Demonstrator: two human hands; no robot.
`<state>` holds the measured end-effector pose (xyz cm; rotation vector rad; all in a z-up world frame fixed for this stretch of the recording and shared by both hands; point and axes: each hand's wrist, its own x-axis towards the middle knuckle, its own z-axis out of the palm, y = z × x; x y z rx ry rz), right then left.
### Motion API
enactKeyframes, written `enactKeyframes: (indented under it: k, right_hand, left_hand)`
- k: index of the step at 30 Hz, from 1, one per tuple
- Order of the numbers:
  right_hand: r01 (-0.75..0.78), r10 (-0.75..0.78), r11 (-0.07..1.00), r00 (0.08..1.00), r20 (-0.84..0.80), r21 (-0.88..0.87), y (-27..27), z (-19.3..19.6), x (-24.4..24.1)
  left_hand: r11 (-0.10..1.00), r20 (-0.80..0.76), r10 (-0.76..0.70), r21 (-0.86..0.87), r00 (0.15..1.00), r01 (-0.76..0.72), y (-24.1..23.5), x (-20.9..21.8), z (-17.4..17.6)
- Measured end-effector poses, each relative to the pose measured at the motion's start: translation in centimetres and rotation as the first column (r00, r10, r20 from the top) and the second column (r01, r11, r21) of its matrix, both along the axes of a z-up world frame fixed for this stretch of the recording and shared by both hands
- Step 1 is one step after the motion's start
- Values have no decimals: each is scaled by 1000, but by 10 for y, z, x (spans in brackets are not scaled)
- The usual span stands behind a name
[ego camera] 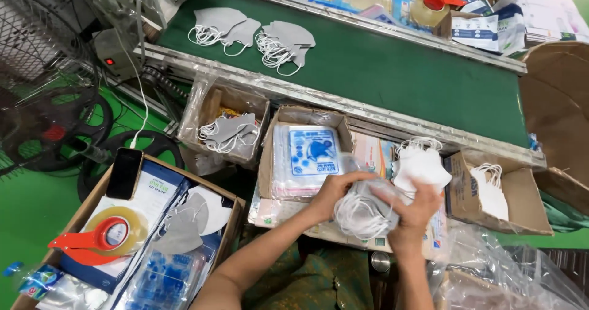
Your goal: Packing surgical masks into plastic bags and containers at a production line.
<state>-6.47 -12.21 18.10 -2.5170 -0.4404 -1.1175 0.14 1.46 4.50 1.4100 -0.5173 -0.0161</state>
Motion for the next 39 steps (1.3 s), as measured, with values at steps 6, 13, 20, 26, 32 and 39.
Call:
enactKeyframes:
  k: [6, 13, 20, 26, 32, 39]
  right_hand:
    - [75, -176, 980, 756, -631, -184, -105, -94, 10]
    - [42, -304, 944, 504, -808, -328, -96, -22, -9]
    - [39, 94, 989, 595, -798, 145, -97, -21, 0]
    - [-201, -391, 842, 412, -823, -500, -106, -59, 3]
    - [-112, 273, 960, 592, -759, 258, -121, -32, -15]
    - [-54, -39, 996, 425, -904, -68, -114, -61, -20]
  left_hand:
    - [867, -84, -492, -135, 867, 479, -14, -5, 11]
    - [900, -77, -293, 315, 953, 302, 10, 11, 68]
    - [796, -119, -558, 204, 821, 570, -30, 24, 32]
    - [765, -63, -497, 438, 865, 472, -48, 9, 10]
    - [739, -322, -612, 92, 722, 667, -31, 7, 15]
    - [739, -244, -555, 296, 796, 606, -63, -6, -14]
